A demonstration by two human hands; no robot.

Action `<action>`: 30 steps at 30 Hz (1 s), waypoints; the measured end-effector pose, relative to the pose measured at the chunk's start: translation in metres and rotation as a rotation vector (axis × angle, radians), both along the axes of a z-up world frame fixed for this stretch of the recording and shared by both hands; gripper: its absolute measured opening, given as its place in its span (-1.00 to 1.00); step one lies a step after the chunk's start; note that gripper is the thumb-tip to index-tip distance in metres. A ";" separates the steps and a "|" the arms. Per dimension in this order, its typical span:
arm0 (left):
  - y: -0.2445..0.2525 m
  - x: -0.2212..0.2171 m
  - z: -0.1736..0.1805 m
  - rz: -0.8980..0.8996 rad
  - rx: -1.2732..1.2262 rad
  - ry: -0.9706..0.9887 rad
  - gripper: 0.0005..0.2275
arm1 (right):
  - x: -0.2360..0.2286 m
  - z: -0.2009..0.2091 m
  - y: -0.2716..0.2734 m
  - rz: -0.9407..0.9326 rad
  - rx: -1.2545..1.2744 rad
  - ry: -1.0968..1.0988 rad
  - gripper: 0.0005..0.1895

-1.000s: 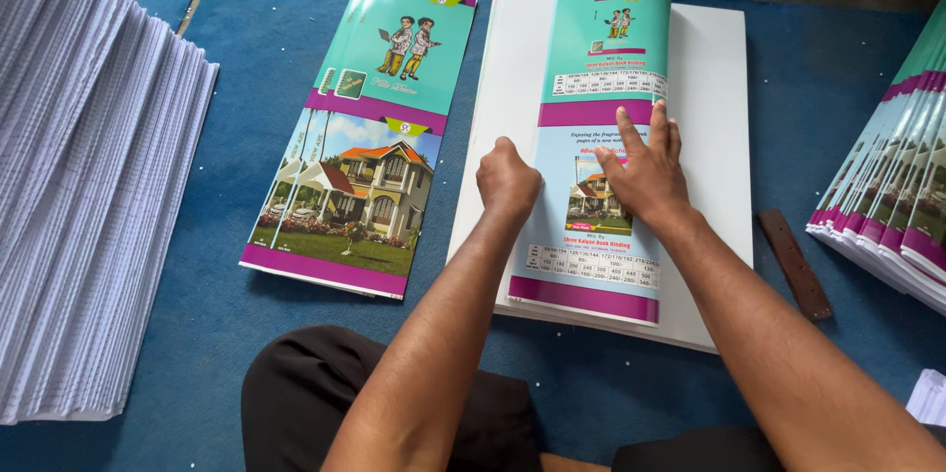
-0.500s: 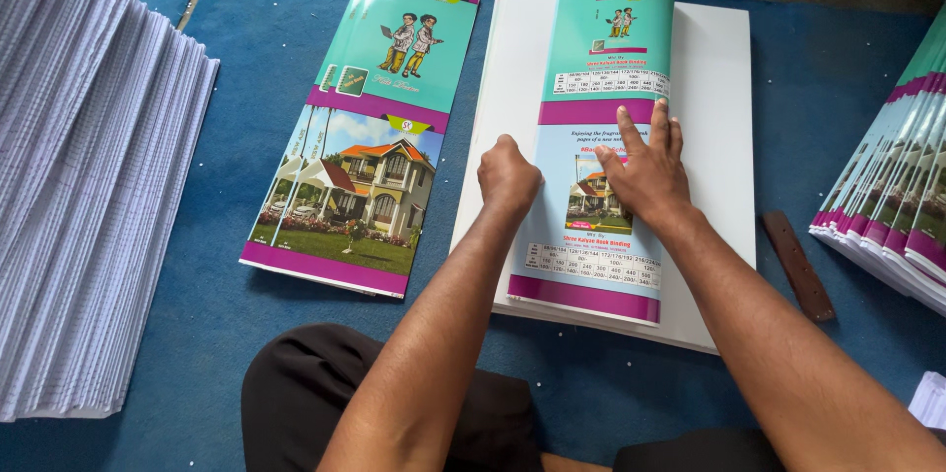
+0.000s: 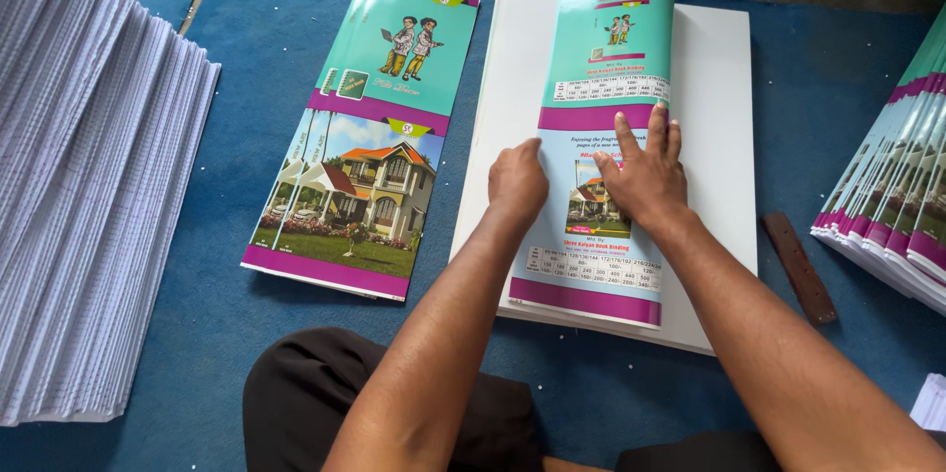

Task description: The person sits on a blue mat and repeatedly folds a printed cover sheet over a stack of white pages. They use a small wooden block to press and crease the fold, then place the finished unit into a stack on the left. This process is repeated for multiple units.

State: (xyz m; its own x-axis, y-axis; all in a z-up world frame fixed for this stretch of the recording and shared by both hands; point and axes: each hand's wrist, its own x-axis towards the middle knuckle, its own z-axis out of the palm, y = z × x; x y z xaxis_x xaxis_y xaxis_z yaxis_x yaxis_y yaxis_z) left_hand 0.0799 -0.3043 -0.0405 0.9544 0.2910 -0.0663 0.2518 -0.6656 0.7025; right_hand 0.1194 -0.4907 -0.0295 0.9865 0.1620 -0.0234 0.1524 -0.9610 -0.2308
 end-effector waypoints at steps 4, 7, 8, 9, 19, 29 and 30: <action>-0.007 0.005 0.003 -0.114 0.119 0.117 -0.73 | 0.001 -0.003 0.000 -0.002 -0.014 0.008 -0.23; -0.012 0.011 0.008 -0.277 0.377 0.082 -0.80 | 0.000 -0.003 0.000 0.007 -0.028 0.003 -0.24; -0.014 0.014 0.011 -0.325 0.450 0.020 -0.80 | 0.000 -0.003 0.000 0.006 -0.029 0.005 -0.24; -0.014 0.016 0.014 -0.373 0.523 -0.042 -0.80 | 0.001 -0.002 0.000 0.006 -0.029 0.008 -0.24; -0.017 0.040 0.028 -0.601 0.552 0.230 -0.52 | 0.012 0.000 0.000 0.060 -0.106 -0.246 -0.48; -0.041 0.048 0.019 -0.546 0.525 0.219 -0.39 | 0.050 -0.007 -0.020 0.190 -0.281 -0.053 -0.21; -0.040 0.049 0.023 -0.552 0.536 0.263 -0.35 | 0.050 -0.010 -0.020 0.189 -0.301 -0.030 -0.21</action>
